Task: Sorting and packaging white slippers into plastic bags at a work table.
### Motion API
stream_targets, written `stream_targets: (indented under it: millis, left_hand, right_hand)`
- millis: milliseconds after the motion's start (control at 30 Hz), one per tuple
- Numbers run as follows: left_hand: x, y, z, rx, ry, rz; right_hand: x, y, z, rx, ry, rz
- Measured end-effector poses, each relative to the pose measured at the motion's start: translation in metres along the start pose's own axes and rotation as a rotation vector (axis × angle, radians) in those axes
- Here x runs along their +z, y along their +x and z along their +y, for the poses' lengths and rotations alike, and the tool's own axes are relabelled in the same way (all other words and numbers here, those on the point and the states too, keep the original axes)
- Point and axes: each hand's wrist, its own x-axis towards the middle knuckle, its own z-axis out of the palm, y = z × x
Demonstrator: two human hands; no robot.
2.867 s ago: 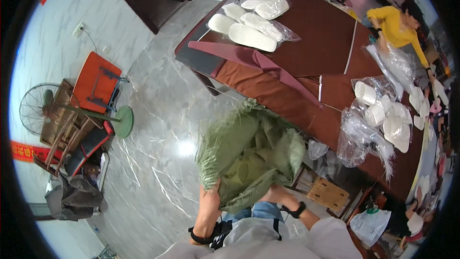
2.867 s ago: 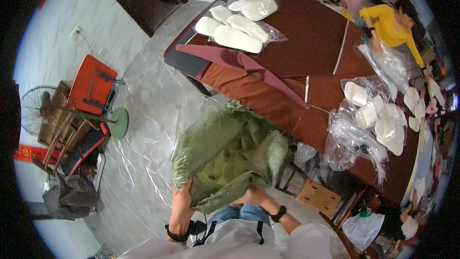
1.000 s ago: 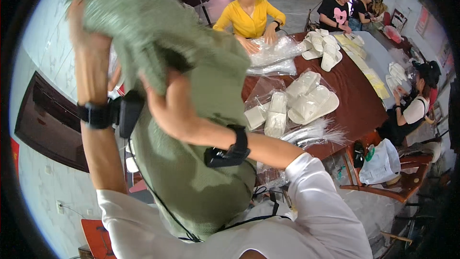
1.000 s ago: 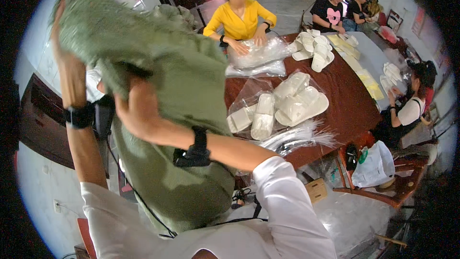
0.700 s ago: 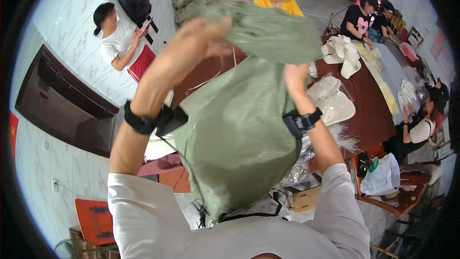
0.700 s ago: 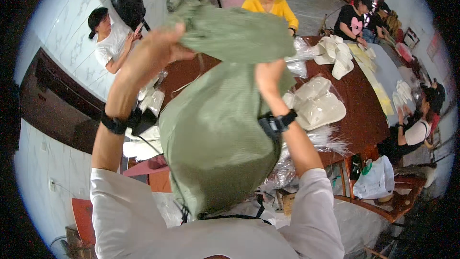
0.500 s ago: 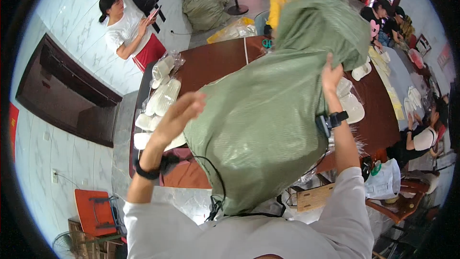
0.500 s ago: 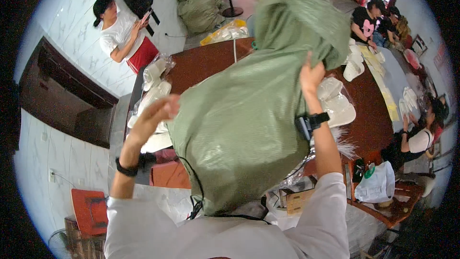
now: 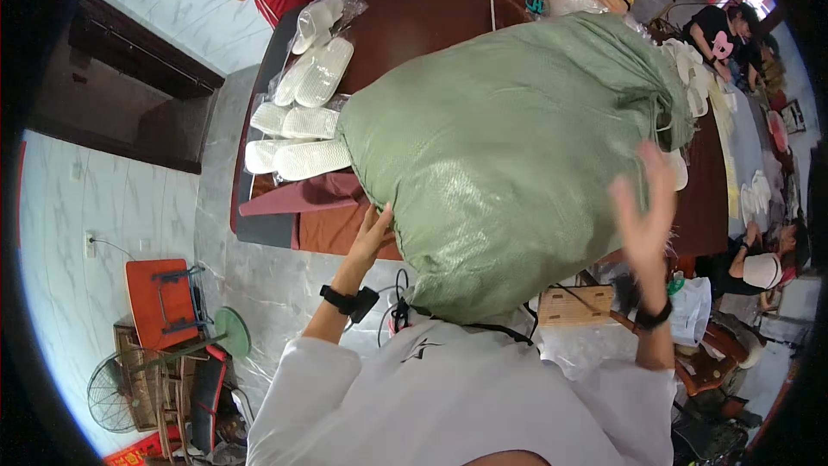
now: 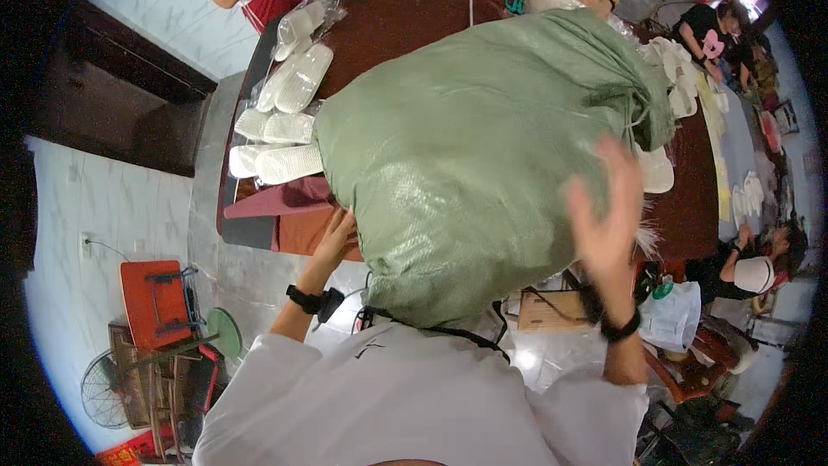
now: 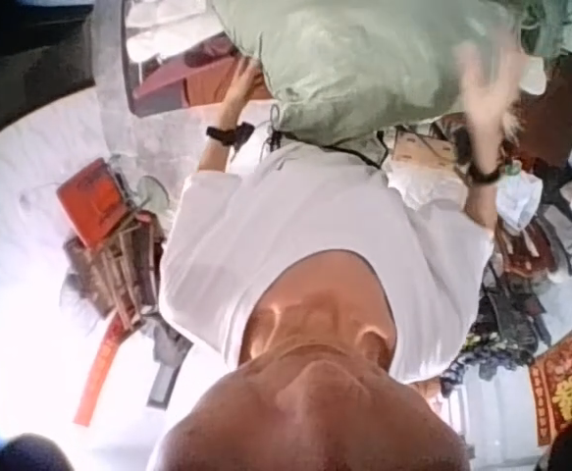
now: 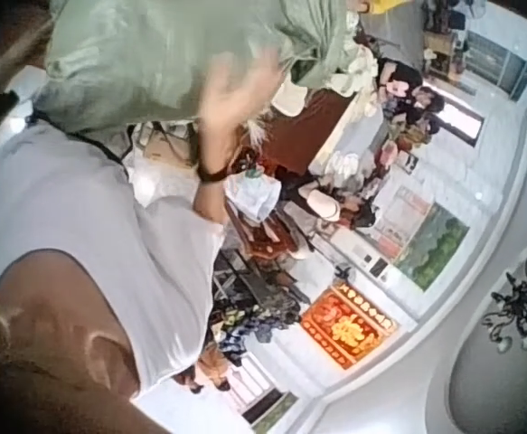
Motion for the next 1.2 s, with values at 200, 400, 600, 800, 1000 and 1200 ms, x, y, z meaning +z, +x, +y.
stream_targets:
  millis: [200, 400, 600, 800, 1000, 1200]
  left_hand:
    - [0.019, 0.023, 0.01, 0.054, 0.236, 0.105]
    - [0.024, 0.03, 0.019, 0.221, 0.033, 0.003]
    - [0.116, -0.007, 0.147, 0.354, -0.231, -0.08]
    - [0.236, -0.034, 0.294, 0.67, -0.284, -0.303]
    - [0.333, -0.041, 0.376, 0.863, -0.265, -0.505]
    - [0.423, -0.062, 0.379, 0.943, -0.241, -0.687]
  right_hand:
    - [0.036, -0.085, -0.094, -0.402, -0.05, -0.523]
    - [0.064, -0.081, -0.047, -0.294, 0.09, -0.209]
    - [-0.018, 0.022, -0.026, -0.021, 0.064, 0.153]
    - [-0.104, 0.145, 0.026, -0.073, 0.322, 0.437]
    - [-0.147, 0.133, 0.075, -0.226, 0.452, 0.015]
    - [-0.098, 0.136, 0.077, -0.205, 0.292, 0.0]
